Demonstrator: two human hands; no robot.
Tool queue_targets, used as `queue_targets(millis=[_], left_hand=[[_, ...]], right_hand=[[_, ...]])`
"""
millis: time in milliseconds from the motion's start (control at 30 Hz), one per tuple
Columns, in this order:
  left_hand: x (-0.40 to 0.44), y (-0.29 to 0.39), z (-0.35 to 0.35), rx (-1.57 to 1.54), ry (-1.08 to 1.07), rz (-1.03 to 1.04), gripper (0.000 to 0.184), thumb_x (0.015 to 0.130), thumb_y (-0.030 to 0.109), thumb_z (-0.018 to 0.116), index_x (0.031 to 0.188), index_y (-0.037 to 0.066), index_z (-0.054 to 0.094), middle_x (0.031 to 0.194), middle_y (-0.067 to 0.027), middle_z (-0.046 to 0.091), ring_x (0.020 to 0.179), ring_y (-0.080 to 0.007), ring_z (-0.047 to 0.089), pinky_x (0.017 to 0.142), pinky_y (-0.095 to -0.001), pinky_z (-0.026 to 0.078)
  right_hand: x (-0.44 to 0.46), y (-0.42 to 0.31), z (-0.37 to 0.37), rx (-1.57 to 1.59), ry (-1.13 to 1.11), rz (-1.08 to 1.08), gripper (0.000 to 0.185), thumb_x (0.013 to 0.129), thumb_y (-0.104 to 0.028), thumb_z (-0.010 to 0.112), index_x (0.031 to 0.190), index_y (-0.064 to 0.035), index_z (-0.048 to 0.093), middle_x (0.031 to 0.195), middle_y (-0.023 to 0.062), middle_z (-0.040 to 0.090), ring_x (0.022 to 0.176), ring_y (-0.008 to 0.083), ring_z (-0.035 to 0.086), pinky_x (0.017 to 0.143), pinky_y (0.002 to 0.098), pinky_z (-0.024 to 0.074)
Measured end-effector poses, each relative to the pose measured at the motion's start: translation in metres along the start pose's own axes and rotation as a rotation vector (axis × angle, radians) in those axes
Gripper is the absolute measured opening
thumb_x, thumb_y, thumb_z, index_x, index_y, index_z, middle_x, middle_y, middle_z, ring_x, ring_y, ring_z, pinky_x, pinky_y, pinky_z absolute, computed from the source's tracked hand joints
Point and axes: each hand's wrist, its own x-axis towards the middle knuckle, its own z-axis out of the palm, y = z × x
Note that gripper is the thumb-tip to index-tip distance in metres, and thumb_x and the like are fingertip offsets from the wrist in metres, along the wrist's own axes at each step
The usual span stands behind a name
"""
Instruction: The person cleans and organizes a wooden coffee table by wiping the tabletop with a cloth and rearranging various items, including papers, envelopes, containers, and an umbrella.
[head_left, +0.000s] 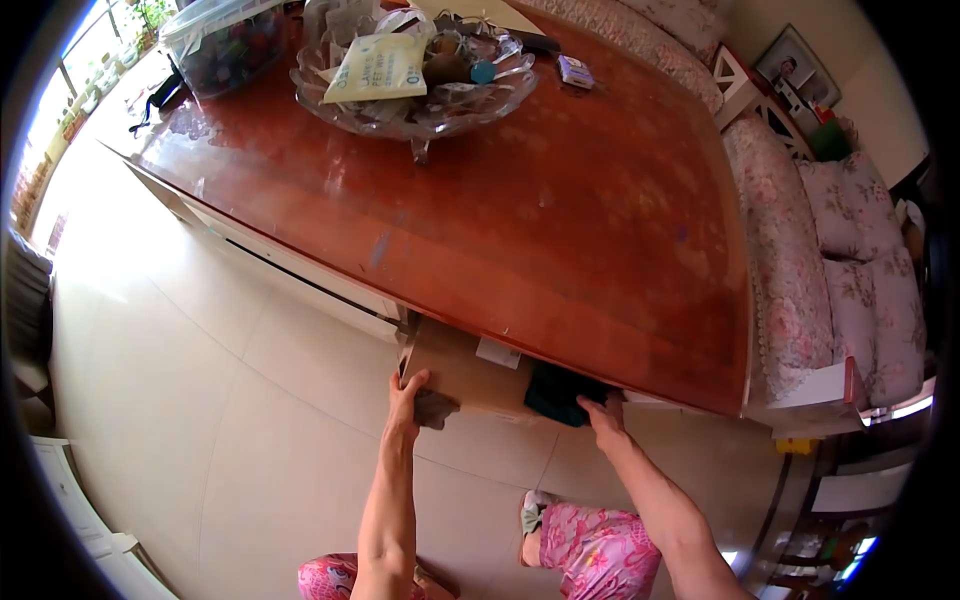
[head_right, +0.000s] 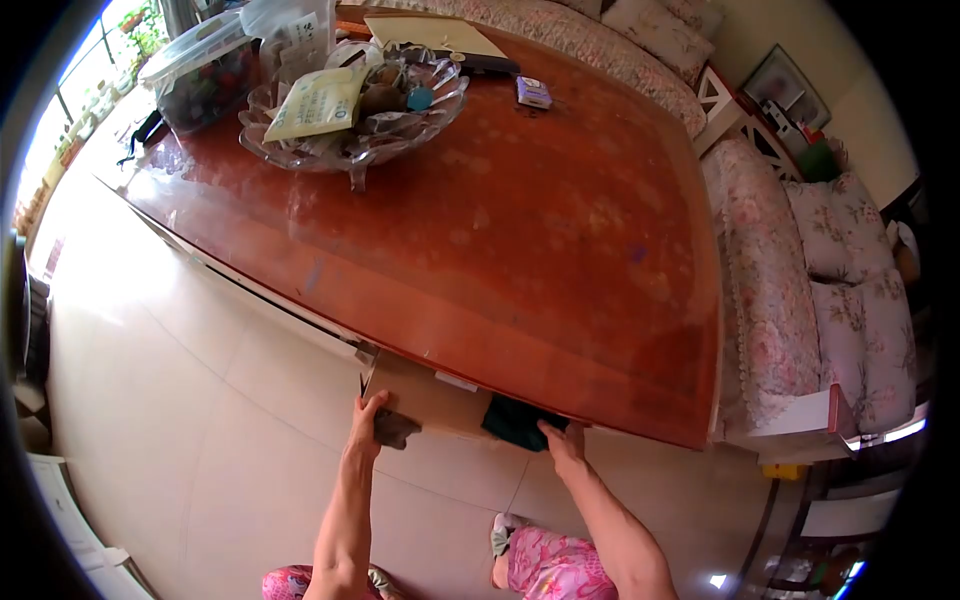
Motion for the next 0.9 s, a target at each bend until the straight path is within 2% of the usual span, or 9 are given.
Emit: queue_targets(millis=[67, 233, 400, 633, 700, 733, 767, 833, 900], left_hand=[[-0.022, 0.000, -0.013, -0.040, -0.042, -0.024, 0.062, 0.070, 0.025, 0.074, 0.119, 0.009, 0.040, 0.107, -0.0106, 0.051, 0.097, -0.0220, 0.052, 0.075, -0.0376, 0.049], [-0.089, 0.006, -0.044, -0.052, 0.017, 0.015, 0.060, 0.069, 0.020, 0.074, 0.117, 0.008, 0.041, 0.101, -0.0096, 0.052, 0.091, -0.0214, 0.053, 0.073, -0.0354, 0.050], [-0.176, 0.024, -0.068, 0.013, 0.153, -0.025, 0.060, 0.067, 0.015, 0.073, 0.117, 0.007, 0.042, 0.102, -0.0094, 0.053, 0.092, -0.0220, 0.054, 0.075, -0.0361, 0.050], [-0.309, 0.061, -0.113, -0.089, 0.150, -0.006, 0.069, 0.067, 0.014, 0.072, 0.127, 0.007, 0.038, 0.110, -0.0098, 0.053, 0.098, -0.0253, 0.055, 0.080, -0.0383, 0.050], [-0.365, 0.104, -0.078, -0.013, 0.272, 0.030, 0.073, 0.067, 0.021, 0.072, 0.129, 0.006, 0.037, 0.112, -0.0102, 0.053, 0.100, -0.0263, 0.055, 0.084, -0.0407, 0.048], [-0.370, 0.072, -0.128, 0.056, 0.239, 0.083, 0.086, 0.079, 0.030, 0.067, 0.144, 0.020, 0.011, 0.109, -0.0241, 0.049, 0.065, -0.0346, 0.062, 0.049, -0.0532, 0.052], [-0.389, 0.075, -0.142, 0.040, 0.238, 0.054, 0.087, 0.079, 0.029, 0.067, 0.143, 0.024, 0.007, 0.101, -0.0218, 0.051, 0.060, -0.0356, 0.061, 0.049, -0.0512, 0.053], [-0.403, 0.026, -0.252, -0.125, 0.247, -0.113, 0.066, 0.080, 0.030, 0.066, 0.132, 0.014, 0.029, 0.074, -0.0138, 0.054, 0.055, -0.0331, 0.058, 0.053, -0.0514, 0.055], [-0.446, 0.044, -0.244, -0.122, 0.307, -0.092, 0.051, 0.080, 0.032, 0.065, 0.115, 0.004, 0.042, 0.057, -0.0082, 0.048, 0.050, -0.0300, 0.055, 0.055, -0.0512, 0.055]], right_hand=[[-0.015, 0.007, -0.006, 0.003, -0.020, -0.051, 0.052, 0.072, -0.011, 0.070, 0.117, 0.0005, 0.048, 0.110, 0.0147, 0.057, 0.101, 0.0269, 0.053, 0.089, 0.0362, 0.0402], [-0.082, 0.014, -0.015, -0.279, -0.036, 0.047, 0.053, 0.068, -0.009, 0.069, 0.116, 0.0029, 0.051, 0.113, 0.0174, 0.056, 0.104, 0.0276, 0.053, 0.090, 0.0344, 0.0403], [-0.169, 0.001, -0.032, -0.379, -0.073, 0.104, 0.058, 0.070, -0.014, 0.067, 0.122, 0.0028, 0.048, 0.120, 0.0234, 0.053, 0.115, 0.0366, 0.048, 0.096, 0.0364, 0.0377], [-0.268, -0.017, -0.055, -0.533, -0.212, 0.111, 0.067, 0.074, -0.033, 0.062, 0.126, 0.0034, 0.041, 0.123, 0.0294, 0.047, 0.113, 0.0414, 0.047, 0.094, 0.0416, 0.0396], [-0.303, -0.045, -0.063, -0.604, -0.370, 0.281, 0.066, 0.074, -0.034, 0.062, 0.125, 0.0019, 0.041, 0.123, 0.0287, 0.047, 0.112, 0.0403, 0.048, 0.093, 0.0421, 0.0402], [-0.315, -0.053, -0.067, -0.597, -0.365, 0.206, 0.060, 0.073, -0.026, 0.066, 0.118, 0.0068, 0.046, 0.106, 0.0296, 0.056, 0.098, 0.0411, 0.055, 0.085, 0.0428, 0.0443], [-0.333, -0.069, -0.072, -0.591, -0.362, 0.205, 0.060, 0.073, -0.026, 0.066, 0.118, 0.0068, 0.046, 0.106, 0.0296, 0.056, 0.098, 0.0411, 0.055, 0.085, 0.0428, 0.0443], [-0.365, -0.100, -0.080, -0.470, -0.339, 0.079, 0.060, 0.073, -0.025, 0.066, 0.119, 0.0066, 0.044, 0.106, 0.0293, 0.056, 0.098, 0.0411, 0.055, 0.084, 0.0426, 0.0454], [-0.387, -0.083, -0.087, -0.532, -0.324, -0.009, 0.063, 0.072, -0.026, 0.067, 0.121, 0.0053, 0.043, 0.106, 0.0281, 0.057, 0.098, 0.0413, 0.056, 0.083, 0.0428, 0.0457]])
